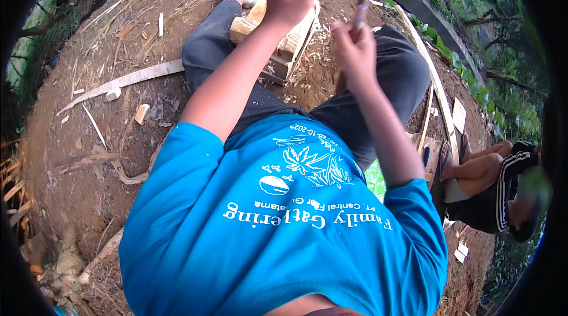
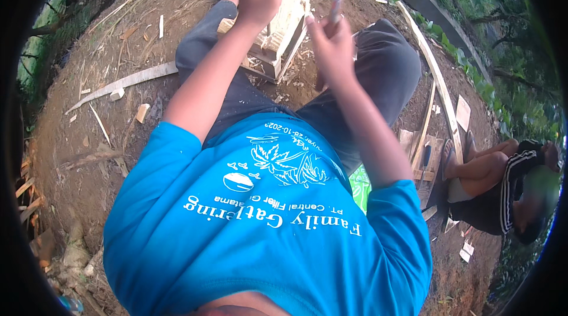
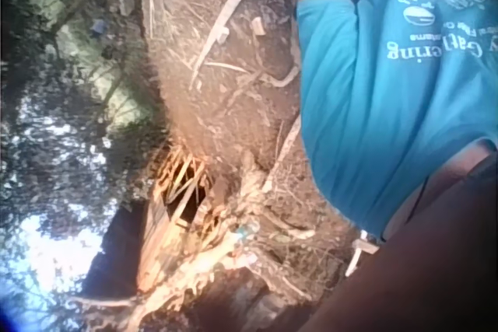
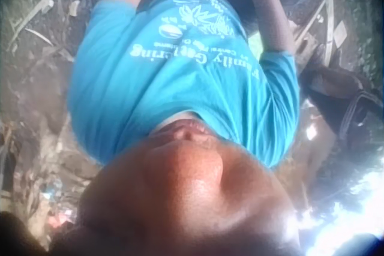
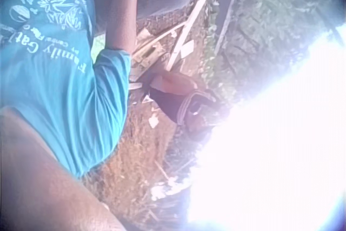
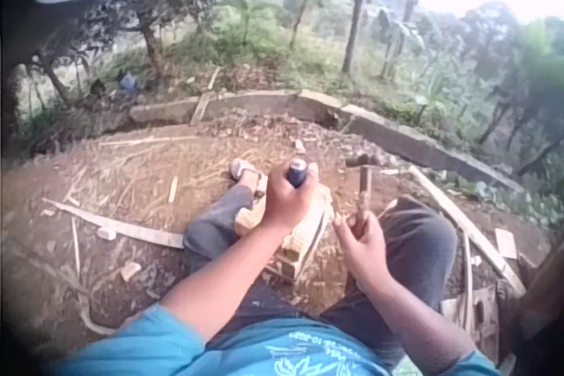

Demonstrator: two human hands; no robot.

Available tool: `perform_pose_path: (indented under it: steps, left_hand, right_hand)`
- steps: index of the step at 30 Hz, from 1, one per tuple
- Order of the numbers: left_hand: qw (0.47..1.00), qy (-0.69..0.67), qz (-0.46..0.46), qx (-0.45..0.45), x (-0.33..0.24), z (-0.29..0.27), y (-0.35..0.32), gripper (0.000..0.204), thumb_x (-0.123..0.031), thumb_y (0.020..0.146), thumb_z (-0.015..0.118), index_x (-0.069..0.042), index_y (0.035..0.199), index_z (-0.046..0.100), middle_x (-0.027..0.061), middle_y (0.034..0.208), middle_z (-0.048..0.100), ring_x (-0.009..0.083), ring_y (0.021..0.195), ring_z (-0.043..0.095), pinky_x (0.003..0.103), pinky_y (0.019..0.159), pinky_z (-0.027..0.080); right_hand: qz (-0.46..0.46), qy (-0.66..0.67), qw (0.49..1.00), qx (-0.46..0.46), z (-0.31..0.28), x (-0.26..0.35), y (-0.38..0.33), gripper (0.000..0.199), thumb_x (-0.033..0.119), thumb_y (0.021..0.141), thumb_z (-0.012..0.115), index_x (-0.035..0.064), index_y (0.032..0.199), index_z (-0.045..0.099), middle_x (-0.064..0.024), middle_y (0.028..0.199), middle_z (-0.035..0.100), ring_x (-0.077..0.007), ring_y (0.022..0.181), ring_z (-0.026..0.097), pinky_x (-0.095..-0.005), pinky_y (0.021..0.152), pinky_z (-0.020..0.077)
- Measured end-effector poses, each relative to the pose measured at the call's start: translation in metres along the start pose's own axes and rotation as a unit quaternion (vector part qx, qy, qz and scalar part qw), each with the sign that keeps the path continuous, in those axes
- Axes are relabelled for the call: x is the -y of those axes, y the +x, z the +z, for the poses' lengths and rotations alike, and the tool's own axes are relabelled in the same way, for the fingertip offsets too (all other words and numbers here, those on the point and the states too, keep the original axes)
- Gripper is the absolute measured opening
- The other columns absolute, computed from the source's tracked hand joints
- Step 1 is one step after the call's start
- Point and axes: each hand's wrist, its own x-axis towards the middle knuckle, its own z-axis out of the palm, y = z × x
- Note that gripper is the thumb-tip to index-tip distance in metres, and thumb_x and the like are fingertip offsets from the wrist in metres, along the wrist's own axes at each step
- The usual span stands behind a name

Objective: The person carves a piece of wood using a chisel and a hammer, and then uses a knife to refine the shape.

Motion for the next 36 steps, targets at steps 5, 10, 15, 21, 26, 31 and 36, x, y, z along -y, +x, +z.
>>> perform_pose_path:
  steps: [5,10,15,21,26,31,36]
  left_hand:
    - [0.983,-0.177,-0.043,-0.002,-0.012,-0.03,-0.037,0.031,-0.014,0.098,0.065,-0.006,0.072,0.051,-0.0031,0.06,0.052,0.0065,0.052,0.049,0.027,0.05,0.041]
    - [0.972,-0.22,-0.068,-0.039,-0.022,-0.028,-0.032,0.03,-0.012,0.098,0.06,-0.009,0.074,0.043,-0.0018,0.055,0.044,0.0085,0.045,0.043,0.028,0.045,0.037]
    - [0.931,-0.256,-0.209,-0.153,-0.005,-0.035,0.016,0.032,-0.013,0.091,0.062,-0.012,0.068,0.04,-0.0014,0.052,0.039,0.0107,0.041,0.038,0.03,0.043,0.035]
    - [0.921,-0.228,-0.274,-0.161,0.02,-0.027,0.049,0.032,-0.014,0.091,0.062,-0.011,0.071,0.038,-0.0002,0.055,0.038,0.0113,0.042,0.037,0.031,0.042,0.034]
    - [0.905,-0.204,-0.315,-0.201,0.035,-0.03,0.061,0.034,-0.014,0.092,0.061,-0.01,0.071,0.036,0.0005,0.057,0.039,0.011,0.043,0.038,0.031,0.041,0.034]
    - [0.876,-0.258,-0.351,-0.204,0.04,-0.052,0.054,0.03,-0.016,0.091,0.062,-0.012,0.075,0.039,-0.001,0.055,0.036,0.0118,0.042,0.036,0.032,0.042,0.033]
    - [0.887,-0.272,-0.34,-0.153,0.026,-0.056,0.037,0.032,-0.018,0.093,0.063,-0.011,0.073,0.039,-0.0005,0.056,0.038,0.0123,0.043,0.038,0.033,0.042,0.033]
  right_hand:
    - [0.002,-0.115,0.992,0.051,0.057,-0.086,-0.021,0.059,0.04,0.073,0.094,0.0041,0.099,0.055,-0.0005,0.08,0.057,-0.0102,0.068,0.054,-0.0281,0.06,0.0449]
    - [0.034,-0.136,0.989,0.05,0.061,-0.091,-0.025,0.062,0.04,0.069,0.095,0.0001,0.098,0.057,-0.0101,0.086,0.064,-0.0197,0.076,0.062,-0.0371,0.069,0.0512]
    - [0.021,-0.139,0.988,0.056,0.057,-0.091,-0.024,0.059,0.038,0.072,0.094,0.0009,0.102,0.06,-0.0078,0.086,0.065,-0.0166,0.074,0.06,-0.0349,0.067,0.0502]
    - [0.054,-0.131,0.988,0.065,0.055,-0.096,-0.017,0.054,0.037,0.075,0.091,0.0008,0.105,0.064,-0.0093,0.092,0.068,-0.022,0.084,0.068,-0.0375,0.075,0.053]
    - [0.032,-0.204,0.975,0.08,0.052,-0.089,-0.019,0.05,0.031,0.074,0.091,0.0032,0.107,0.065,-0.0099,0.096,0.071,-0.0241,0.086,0.069,-0.039,0.078,0.0534]
    - [0.015,-0.151,0.987,0.059,0.054,-0.099,-0.022,0.046,0.027,0.074,0.092,0.0046,0.105,0.066,-0.0039,0.089,0.065,-0.0163,0.08,0.063,-0.0338,0.074,0.051]
    - [0.033,-0.148,0.986,0.066,0.053,-0.096,-0.022,0.044,0.025,0.074,0.09,0.0045,0.102,0.064,-0.008,0.089,0.068,-0.0216,0.081,0.068,-0.0374,0.074,0.0539]
